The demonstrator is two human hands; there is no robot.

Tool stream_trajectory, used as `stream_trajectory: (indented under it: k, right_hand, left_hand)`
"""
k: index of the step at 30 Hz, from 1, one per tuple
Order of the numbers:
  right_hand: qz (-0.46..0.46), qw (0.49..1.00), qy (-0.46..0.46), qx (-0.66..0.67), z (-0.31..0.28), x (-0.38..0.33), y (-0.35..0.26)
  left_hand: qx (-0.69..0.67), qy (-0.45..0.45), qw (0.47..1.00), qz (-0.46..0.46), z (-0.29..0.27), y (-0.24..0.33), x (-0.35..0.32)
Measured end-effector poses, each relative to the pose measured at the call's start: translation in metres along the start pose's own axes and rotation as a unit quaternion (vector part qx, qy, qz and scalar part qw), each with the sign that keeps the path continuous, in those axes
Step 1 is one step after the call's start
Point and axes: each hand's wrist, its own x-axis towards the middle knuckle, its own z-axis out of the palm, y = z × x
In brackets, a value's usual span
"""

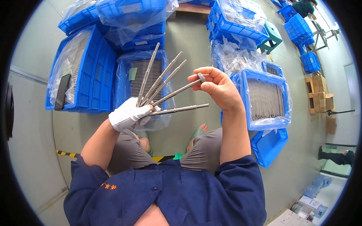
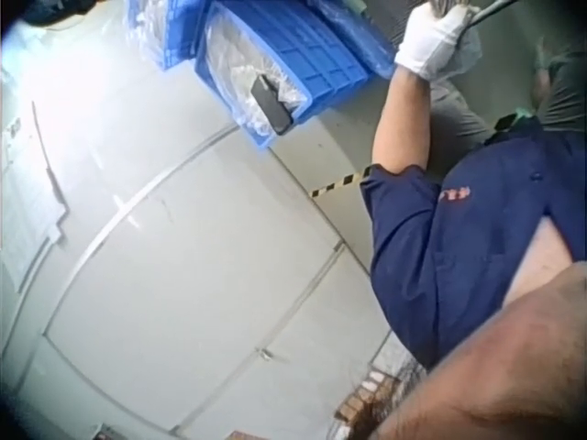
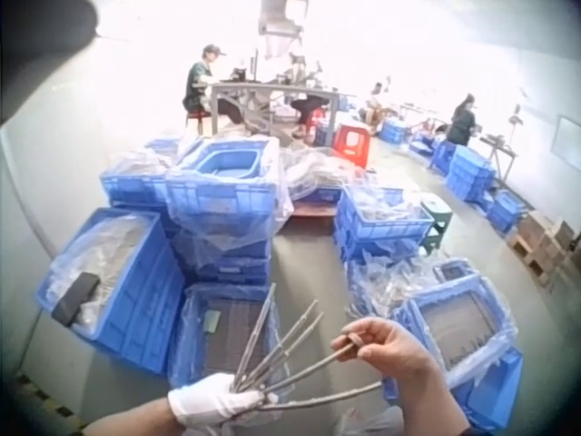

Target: Inspecting metal rods and fitting small components onto their ends in a manufacturing facility.

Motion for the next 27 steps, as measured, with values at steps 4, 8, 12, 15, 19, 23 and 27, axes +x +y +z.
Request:
stream_trajectory:
  k: [4, 8, 12, 15, 19, 23, 27]
  right_hand:
    - [0.032, 0.993, 0.027, -0.107, 0.013, 0.001, -0.003]
    - [0.057, 0.994, 0.041, -0.078, 0.023, 0.004, 0.003]
    - [0.098, 0.995, 0.014, -0.026, 0.043, 0.007, 0.022]
    - [0.078, 0.996, 0.031, -0.039, 0.047, 0.007, 0.020]
    - [-0.050, 0.997, 0.043, -0.028, 0.005, -0.003, -0.005]
    - [-0.021, 0.995, 0.098, 0.029, -0.014, 0.001, -0.001]
    - [0.020, 0.998, 0.014, 0.058, -0.002, 0.006, 0.008]
  left_hand:
    - [-0.007, 0.012, 1.000, -0.013, 0.002, 0.001, -0.002]
    - [-0.009, 0.018, 1.000, -0.022, 0.002, 0.007, -0.004]
    - [-0.035, -0.007, 0.999, -0.007, 0.005, -0.002, -0.001]
    - [-0.050, 0.041, 0.998, 0.027, 0.003, -0.006, 0.000]
    - [-0.069, 0.004, 0.998, 0.006, 0.001, -0.003, -0.002]
    - [0.028, -0.038, 0.999, 0.005, 0.005, -0.008, 0.001]
    - [0.029, -0.062, 0.998, -0.007, 0.007, -0.004, -0.005]
